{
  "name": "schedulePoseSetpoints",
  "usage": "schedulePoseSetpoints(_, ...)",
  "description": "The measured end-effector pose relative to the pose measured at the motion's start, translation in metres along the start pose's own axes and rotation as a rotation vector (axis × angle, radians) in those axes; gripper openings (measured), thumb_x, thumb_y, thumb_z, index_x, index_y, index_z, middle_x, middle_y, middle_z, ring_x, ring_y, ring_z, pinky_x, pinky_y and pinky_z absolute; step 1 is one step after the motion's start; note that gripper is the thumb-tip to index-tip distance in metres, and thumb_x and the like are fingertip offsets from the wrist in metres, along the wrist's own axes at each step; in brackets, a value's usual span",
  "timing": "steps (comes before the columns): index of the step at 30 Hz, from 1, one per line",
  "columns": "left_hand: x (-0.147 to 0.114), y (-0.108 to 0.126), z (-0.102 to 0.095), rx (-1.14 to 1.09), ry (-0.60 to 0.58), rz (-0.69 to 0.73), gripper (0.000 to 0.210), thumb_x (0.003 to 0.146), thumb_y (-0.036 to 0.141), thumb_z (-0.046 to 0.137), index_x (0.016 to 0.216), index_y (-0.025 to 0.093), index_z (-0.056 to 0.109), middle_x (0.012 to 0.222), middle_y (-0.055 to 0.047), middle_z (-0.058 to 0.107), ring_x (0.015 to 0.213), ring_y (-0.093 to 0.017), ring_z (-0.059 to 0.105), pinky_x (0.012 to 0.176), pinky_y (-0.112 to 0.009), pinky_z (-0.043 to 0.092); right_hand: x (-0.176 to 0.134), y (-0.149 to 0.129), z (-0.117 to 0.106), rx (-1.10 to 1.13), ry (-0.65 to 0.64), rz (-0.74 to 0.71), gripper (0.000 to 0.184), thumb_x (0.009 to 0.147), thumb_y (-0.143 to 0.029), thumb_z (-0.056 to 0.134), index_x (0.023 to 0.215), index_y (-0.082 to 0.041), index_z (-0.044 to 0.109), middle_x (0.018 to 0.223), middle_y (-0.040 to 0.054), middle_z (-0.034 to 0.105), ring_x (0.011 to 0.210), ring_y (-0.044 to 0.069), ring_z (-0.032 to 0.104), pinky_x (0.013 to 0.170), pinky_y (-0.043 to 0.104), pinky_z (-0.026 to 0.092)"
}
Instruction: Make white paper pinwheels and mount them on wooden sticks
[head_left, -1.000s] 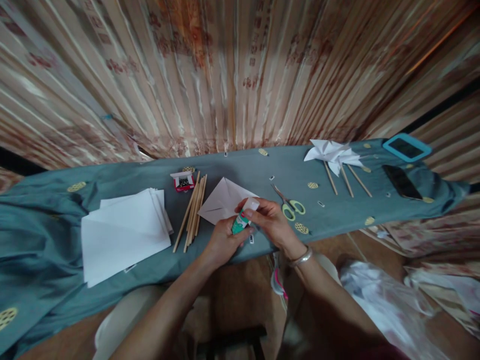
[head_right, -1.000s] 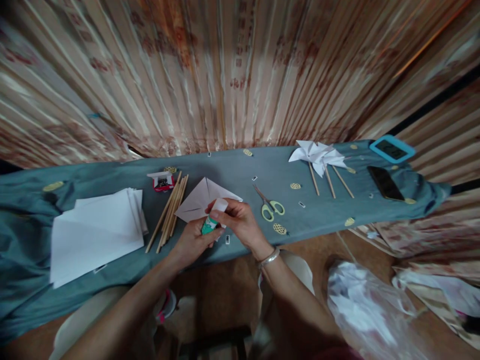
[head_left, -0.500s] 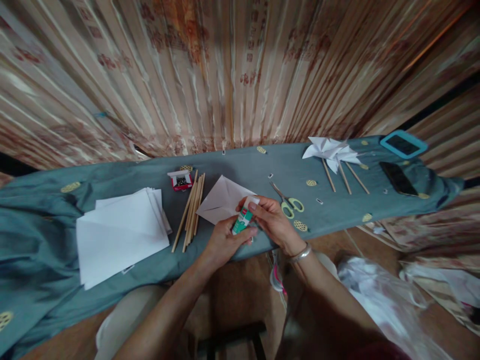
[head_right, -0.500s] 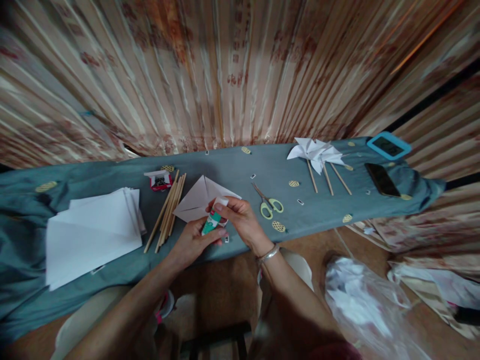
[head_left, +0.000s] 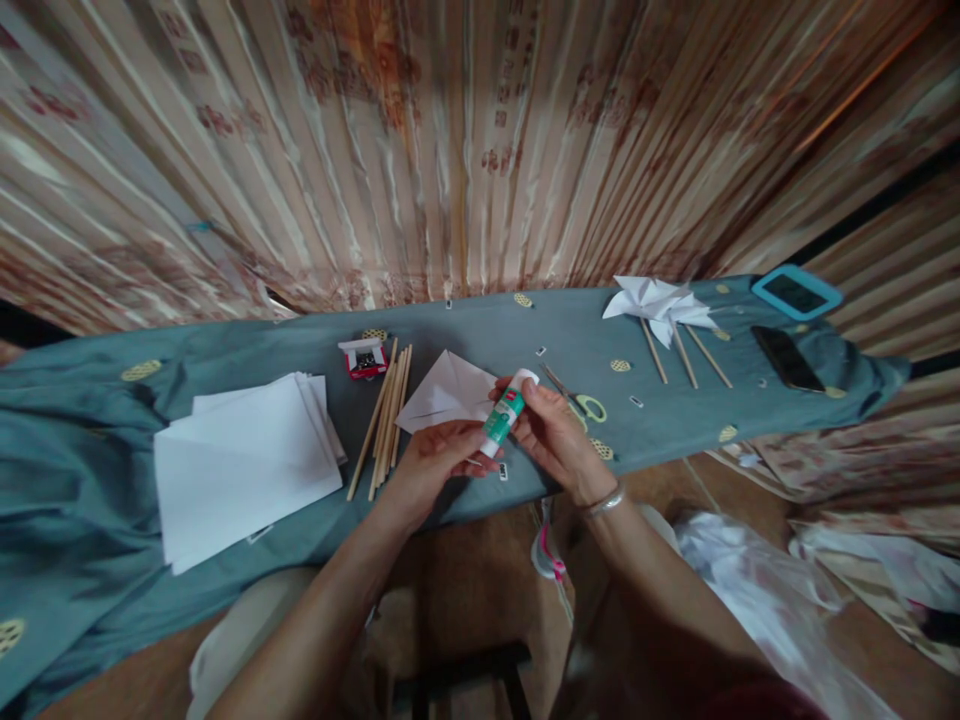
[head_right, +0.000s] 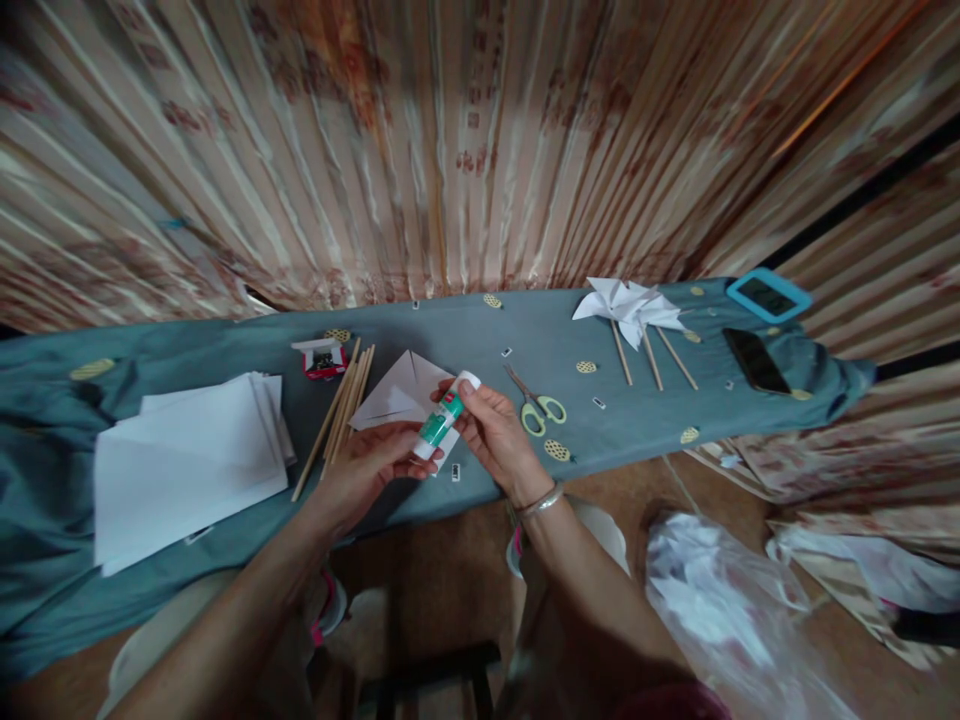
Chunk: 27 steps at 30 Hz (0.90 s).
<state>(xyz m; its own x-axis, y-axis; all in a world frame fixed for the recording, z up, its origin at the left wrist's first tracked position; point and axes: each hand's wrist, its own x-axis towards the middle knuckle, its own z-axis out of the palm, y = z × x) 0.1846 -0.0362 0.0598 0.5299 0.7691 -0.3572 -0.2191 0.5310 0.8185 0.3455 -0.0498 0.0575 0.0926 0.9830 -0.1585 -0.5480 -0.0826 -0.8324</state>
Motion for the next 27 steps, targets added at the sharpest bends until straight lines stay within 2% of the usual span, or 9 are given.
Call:
schedulePoseSetpoints(3, 0.002, -0.005, 0.0, 0.075, 0.059, 0.039, 0.046, 0.054, 0.039, 0.086, 0.09, 0.013, 0.072, 0.079, -0.004, 0.075, 0.064, -0.016, 0.069, 0.068, -0.028, 0.055, -0.005, 0.004, 0.002, -0.118, -0.097, -0.003, 0.036, 0.068, -0.051, 0.079, 0.087, -0.021, 0.075, 0.084, 0.003, 0.075, 0.065, 0.012, 0.061, 0.062, 0.025, 0.051)
schedulePoseSetpoints(6, 0.007, -0.009, -0.007, 0.155, 0.104, 0.142, 0.043, 0.058, 0.036, 0.083, 0.093, 0.013, 0.072, 0.083, -0.004, 0.075, 0.073, -0.018, 0.07, 0.077, -0.033, 0.055, -0.008, 0.008, 0.001, -0.294, -0.191, -0.057, 0.033, 0.074, -0.05, 0.074, 0.095, -0.023, 0.074, 0.094, 0.003, 0.074, 0.074, 0.014, 0.064, 0.071, 0.029, 0.052)
schedulePoseSetpoints(9, 0.013, -0.006, -0.018, 0.372, 0.144, 0.279, 0.039, 0.063, 0.038, 0.08, 0.092, 0.014, 0.072, 0.092, -0.007, 0.075, 0.084, -0.02, 0.069, 0.081, -0.034, 0.055, -0.01, 0.007, -0.002, -0.589, -0.174, -0.208, 0.03, 0.08, -0.044, 0.07, 0.103, -0.024, 0.072, 0.102, 0.0035, 0.073, 0.09, 0.019, 0.065, 0.085, 0.033, 0.05)
schedulePoseSetpoints(12, 0.011, 0.002, -0.022, 0.542, 0.183, 0.391, 0.052, 0.063, 0.037, 0.081, 0.109, 0.017, 0.067, 0.118, -0.011, 0.068, 0.097, -0.022, 0.066, 0.084, -0.036, 0.055, -0.014, 0.003, -0.008, -0.921, -0.162, -0.352, 0.032, 0.085, -0.04, 0.066, 0.111, -0.022, 0.069, 0.107, 0.0078, 0.071, 0.099, 0.023, 0.063, 0.092, 0.038, 0.046)
schedulePoseSetpoints(14, 0.006, 0.005, -0.02, 0.586, 0.149, 0.453, 0.064, 0.062, 0.034, 0.082, 0.122, 0.02, 0.061, 0.126, -0.011, 0.063, 0.103, -0.02, 0.063, 0.088, -0.035, 0.054, -0.017, 0.001, -0.011, -1.072, -0.215, -0.415, 0.034, 0.087, -0.04, 0.063, 0.114, -0.019, 0.068, 0.106, 0.0114, 0.071, 0.1, 0.026, 0.063, 0.091, 0.04, 0.046)
schedulePoseSetpoints(16, 0.002, 0.006, -0.017, 0.609, 0.101, 0.482, 0.059, 0.066, 0.03, 0.08, 0.121, 0.023, 0.062, 0.126, -0.008, 0.062, 0.105, -0.019, 0.062, 0.088, -0.033, 0.053, -0.019, 0.0, -0.013, -1.153, -0.286, -0.451, 0.033, 0.087, -0.041, 0.063, 0.111, -0.019, 0.07, 0.099, 0.0115, 0.072, 0.096, 0.026, 0.063, 0.088, 0.04, 0.046)
schedulePoseSetpoints(20, 0.0, 0.005, -0.017, 0.628, 0.065, 0.415, 0.025, 0.072, 0.028, 0.074, 0.095, 0.02, 0.072, 0.101, -0.005, 0.071, 0.095, -0.018, 0.065, 0.084, -0.029, 0.053, -0.021, -0.004, -0.017, -1.091, -0.294, -0.342, 0.029, 0.08, -0.04, 0.072, 0.105, -0.023, 0.073, 0.091, 0.0056, 0.073, 0.086, 0.022, 0.064, 0.082, 0.036, 0.048)
schedulePoseSetpoints(24, 0.001, 0.007, -0.018, 0.543, 0.088, 0.352, 0.027, 0.067, 0.03, 0.077, 0.091, 0.019, 0.073, 0.1, -0.005, 0.073, 0.091, -0.019, 0.068, 0.08, -0.029, 0.055, -0.015, -0.011, -0.025, -0.745, -0.163, -0.161, 0.037, 0.067, -0.036, 0.084, 0.1, -0.025, 0.074, 0.098, 0.0033, 0.074, 0.087, 0.019, 0.067, 0.08, 0.033, 0.052)
schedulePoseSetpoints(27, 0.0, 0.009, -0.017, 0.549, 0.111, 0.331, 0.031, 0.065, 0.03, 0.078, 0.094, 0.019, 0.074, 0.102, -0.005, 0.074, 0.09, -0.02, 0.069, 0.08, -0.029, 0.056, -0.012, -0.012, -0.027, -0.483, -0.134, -0.07, 0.033, 0.062, -0.031, 0.086, 0.093, -0.025, 0.075, 0.093, 0.0014, 0.075, 0.081, 0.015, 0.067, 0.077, 0.03, 0.054)
